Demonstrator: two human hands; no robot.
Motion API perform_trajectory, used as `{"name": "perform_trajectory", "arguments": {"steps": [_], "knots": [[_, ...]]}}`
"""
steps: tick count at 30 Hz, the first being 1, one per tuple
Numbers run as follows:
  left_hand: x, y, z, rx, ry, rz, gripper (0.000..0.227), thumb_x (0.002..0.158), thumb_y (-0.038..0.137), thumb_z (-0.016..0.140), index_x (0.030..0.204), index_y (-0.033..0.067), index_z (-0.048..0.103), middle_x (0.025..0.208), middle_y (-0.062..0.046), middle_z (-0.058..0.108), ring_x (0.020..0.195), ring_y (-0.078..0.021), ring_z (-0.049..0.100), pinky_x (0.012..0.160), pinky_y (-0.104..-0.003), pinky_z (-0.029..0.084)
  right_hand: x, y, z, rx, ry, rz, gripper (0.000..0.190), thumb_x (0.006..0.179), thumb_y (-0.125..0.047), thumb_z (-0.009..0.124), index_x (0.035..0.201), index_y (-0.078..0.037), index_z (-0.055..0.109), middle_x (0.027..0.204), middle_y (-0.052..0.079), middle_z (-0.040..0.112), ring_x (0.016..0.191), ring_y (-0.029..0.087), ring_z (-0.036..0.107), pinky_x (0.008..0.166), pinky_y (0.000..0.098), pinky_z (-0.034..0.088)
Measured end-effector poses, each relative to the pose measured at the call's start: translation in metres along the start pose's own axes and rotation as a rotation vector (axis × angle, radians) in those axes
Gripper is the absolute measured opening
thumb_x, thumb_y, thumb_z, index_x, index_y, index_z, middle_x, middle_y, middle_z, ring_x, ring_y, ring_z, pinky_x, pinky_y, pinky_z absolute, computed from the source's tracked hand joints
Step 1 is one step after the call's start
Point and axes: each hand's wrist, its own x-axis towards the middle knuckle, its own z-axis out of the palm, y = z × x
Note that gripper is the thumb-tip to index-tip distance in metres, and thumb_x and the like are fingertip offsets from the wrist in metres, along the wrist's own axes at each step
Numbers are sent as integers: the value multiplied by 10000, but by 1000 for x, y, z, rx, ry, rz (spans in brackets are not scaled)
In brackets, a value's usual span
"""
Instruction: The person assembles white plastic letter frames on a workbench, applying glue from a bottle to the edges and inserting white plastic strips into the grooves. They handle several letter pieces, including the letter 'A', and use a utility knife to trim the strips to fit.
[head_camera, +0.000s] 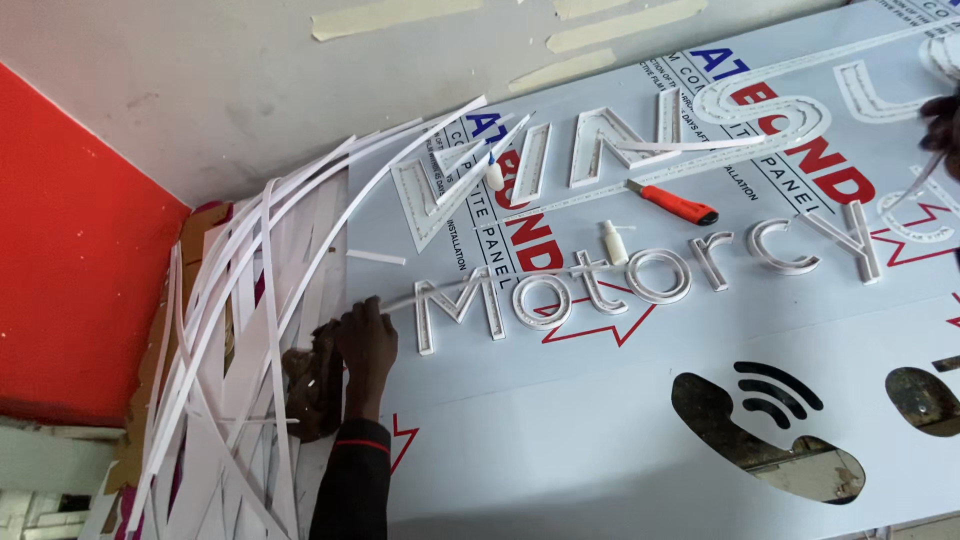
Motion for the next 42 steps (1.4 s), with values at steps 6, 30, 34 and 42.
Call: {"name": "perform_trajectory", "arguments": {"steps": [6, 30, 34, 42], "knots": [[75, 28, 14, -319, 68, -276, 807, 791, -170, 699, 1556, 41, 556, 1449, -276, 615, 1319, -527, 598, 987, -637, 512, -248, -162, 243, 200, 94, 208, 298, 1226, -147, 388, 1438, -131, 598, 982, 40, 700, 700, 146, 584, 582, 304, 553], [31, 85, -9, -32, -475, -68, 611, 989, 9, 681, 1560, 224, 648, 1230, -103, 745, 1125, -338, 768, 929, -505, 606, -315, -129, 538, 693, -459, 226, 260, 1162, -140, 720, 1324, -56, 535, 1102, 230, 807, 1029, 287, 822, 926, 415, 706], [55, 113, 17, -346, -218, 64, 793, 966, 119, 773, 1707, 87, 494, 1418, -234, 695, 1310, -457, 701, 1012, -625, 588, -332, -128, 597, 730, -473, 190, 286, 1136, -110, 739, 1319, -45, 530, 1025, 207, 776, 984, 282, 821, 875, 407, 708], [108, 127, 32, -684, -273, -81, 625, 1113, 78, 623, 1710, 97, 440, 1331, -193, 643, 1147, -473, 723, 821, -669, 670, -363, -185, 666, 332, -811, -184, 197, 1080, -22, 752, 1271, -26, 801, 1085, 250, 834, 1154, 368, 811, 937, 520, 676]]}}
